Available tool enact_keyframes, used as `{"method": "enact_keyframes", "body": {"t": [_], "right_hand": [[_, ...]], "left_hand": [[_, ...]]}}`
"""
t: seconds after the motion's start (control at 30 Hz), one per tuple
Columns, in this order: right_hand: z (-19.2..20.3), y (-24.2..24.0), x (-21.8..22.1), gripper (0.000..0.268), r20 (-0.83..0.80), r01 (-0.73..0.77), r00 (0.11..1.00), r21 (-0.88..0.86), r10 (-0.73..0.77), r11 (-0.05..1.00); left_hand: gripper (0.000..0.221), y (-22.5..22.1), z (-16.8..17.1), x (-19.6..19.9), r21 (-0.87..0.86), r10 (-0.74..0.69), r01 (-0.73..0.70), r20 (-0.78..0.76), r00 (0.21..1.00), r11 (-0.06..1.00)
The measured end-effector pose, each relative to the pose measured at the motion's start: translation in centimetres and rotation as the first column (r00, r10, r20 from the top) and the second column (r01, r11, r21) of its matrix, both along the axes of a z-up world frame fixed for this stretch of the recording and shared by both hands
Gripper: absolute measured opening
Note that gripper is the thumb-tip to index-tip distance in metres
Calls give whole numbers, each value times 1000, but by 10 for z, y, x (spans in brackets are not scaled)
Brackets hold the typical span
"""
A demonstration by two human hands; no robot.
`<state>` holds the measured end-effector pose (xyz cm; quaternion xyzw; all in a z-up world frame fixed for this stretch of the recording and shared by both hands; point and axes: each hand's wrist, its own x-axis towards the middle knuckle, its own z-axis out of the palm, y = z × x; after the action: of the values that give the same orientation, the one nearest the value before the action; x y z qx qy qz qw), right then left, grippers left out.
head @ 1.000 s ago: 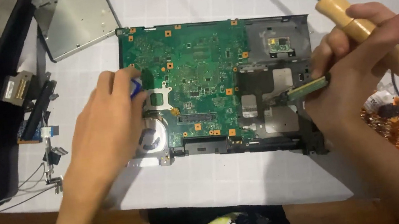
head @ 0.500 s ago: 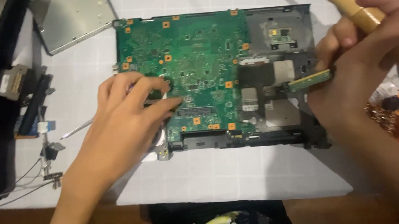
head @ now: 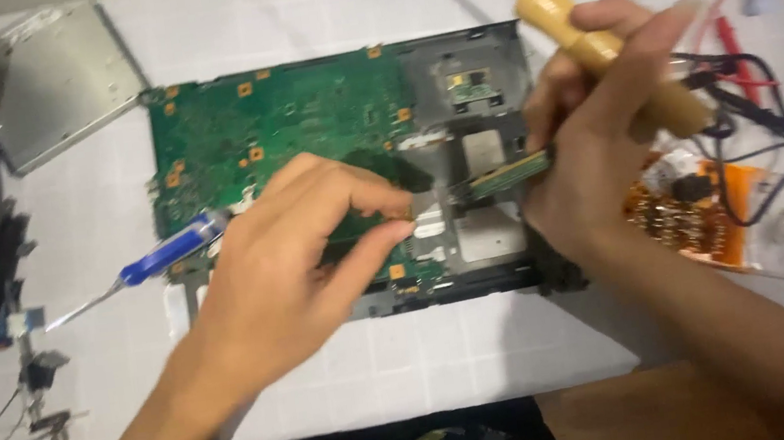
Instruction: Soldering a small electronic component onto a computer motherboard using a soldering iron and a screwdriver for positioning.
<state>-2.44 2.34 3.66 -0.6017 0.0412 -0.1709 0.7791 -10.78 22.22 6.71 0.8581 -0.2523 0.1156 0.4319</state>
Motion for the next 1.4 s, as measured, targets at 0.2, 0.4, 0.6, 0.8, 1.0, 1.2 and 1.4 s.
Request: {"method": "enact_keyframes", "body": {"t": [0.2, 0.4, 0.6, 0.8, 1.0, 1.2, 1.4], "right_hand": [[6, 4, -3, 57, -42, -9, 999, 18, 10, 1000], [4, 4, -2, 56, -45, -15, 999, -21, 14, 1000], [2, 4, -1, 55, -26, 1, 1000, -75, -3, 997], [-3, 4, 0, 51, 23, -23, 999, -37, 24, 999], [0, 6, -2, 54, 12, 8, 1000, -96, -6, 995], [0, 5, -2, 54, 12, 6, 1000, -98, -5, 995], [2, 6, -1, 57, 41, 23, 999, -144, -17, 989]], "left_hand": [[14, -31, -4, 6, -173, 79, -75, 13, 997, 982], [17, -41, -14, 8, -240, 132, -122, 26, 991, 963], [12, -49, -14, 9, -271, 133, -118, 39, 990, 955], [16, -51, -21, 6, -227, 148, -122, 98, 984, 966], [17, -52, -24, 4, -228, 164, -139, 93, 982, 964], [18, -55, -26, 2, -264, 161, -136, 75, 984, 955], [15, -59, -22, 3, -308, 181, -165, 25, 983, 937]]}}
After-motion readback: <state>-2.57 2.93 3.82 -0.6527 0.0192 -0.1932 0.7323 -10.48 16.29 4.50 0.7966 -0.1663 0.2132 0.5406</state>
